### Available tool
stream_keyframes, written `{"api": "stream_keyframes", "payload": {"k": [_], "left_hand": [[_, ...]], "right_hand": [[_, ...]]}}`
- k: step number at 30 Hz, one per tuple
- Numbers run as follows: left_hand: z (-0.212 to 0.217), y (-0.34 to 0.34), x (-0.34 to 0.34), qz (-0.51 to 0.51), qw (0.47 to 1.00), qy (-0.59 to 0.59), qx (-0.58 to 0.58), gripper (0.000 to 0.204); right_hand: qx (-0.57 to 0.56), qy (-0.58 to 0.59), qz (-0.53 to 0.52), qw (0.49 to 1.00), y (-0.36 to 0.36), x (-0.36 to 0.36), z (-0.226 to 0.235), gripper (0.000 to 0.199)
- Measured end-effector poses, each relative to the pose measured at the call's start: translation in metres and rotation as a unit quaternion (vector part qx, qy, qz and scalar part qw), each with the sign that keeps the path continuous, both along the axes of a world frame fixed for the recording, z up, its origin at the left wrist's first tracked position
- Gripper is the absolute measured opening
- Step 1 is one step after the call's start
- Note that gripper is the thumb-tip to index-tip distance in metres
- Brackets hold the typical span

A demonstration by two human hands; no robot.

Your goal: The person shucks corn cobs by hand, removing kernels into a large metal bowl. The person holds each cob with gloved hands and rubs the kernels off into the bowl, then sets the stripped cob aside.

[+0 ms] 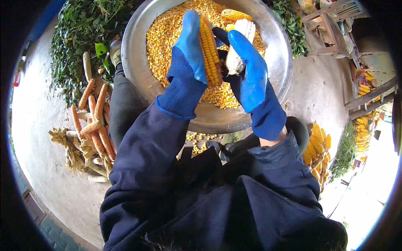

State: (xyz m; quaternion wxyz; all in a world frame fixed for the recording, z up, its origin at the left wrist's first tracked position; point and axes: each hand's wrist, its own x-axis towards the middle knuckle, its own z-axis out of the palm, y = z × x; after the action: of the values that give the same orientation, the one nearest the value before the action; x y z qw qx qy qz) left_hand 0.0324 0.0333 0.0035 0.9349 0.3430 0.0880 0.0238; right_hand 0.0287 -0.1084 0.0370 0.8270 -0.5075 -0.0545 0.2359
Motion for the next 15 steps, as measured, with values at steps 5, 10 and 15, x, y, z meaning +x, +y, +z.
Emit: {"api": "stream_keyframes", "payload": {"k": [5, 10, 15], "left_hand": [[-0.002, -0.024, 0.004, 0.093, 0.995, 0.02, 0.042, 0.047], [0.025, -0.039, -0.005, 0.097, 0.994, 0.034, 0.021, 0.045], [0.015, -0.013, -0.005, 0.019, 0.998, 0.04, 0.046, 0.058]], "right_hand": [[-0.172, -0.049, -0.076, 0.981, 0.021, -0.02, 0.01, 0.044], [-0.109, 0.033, -0.102, 0.988, 0.014, 0.003, -0.003, 0.041], [-0.151, -0.123, -0.009, 0.981, -0.01, 0.005, -0.008, 0.049]]}}
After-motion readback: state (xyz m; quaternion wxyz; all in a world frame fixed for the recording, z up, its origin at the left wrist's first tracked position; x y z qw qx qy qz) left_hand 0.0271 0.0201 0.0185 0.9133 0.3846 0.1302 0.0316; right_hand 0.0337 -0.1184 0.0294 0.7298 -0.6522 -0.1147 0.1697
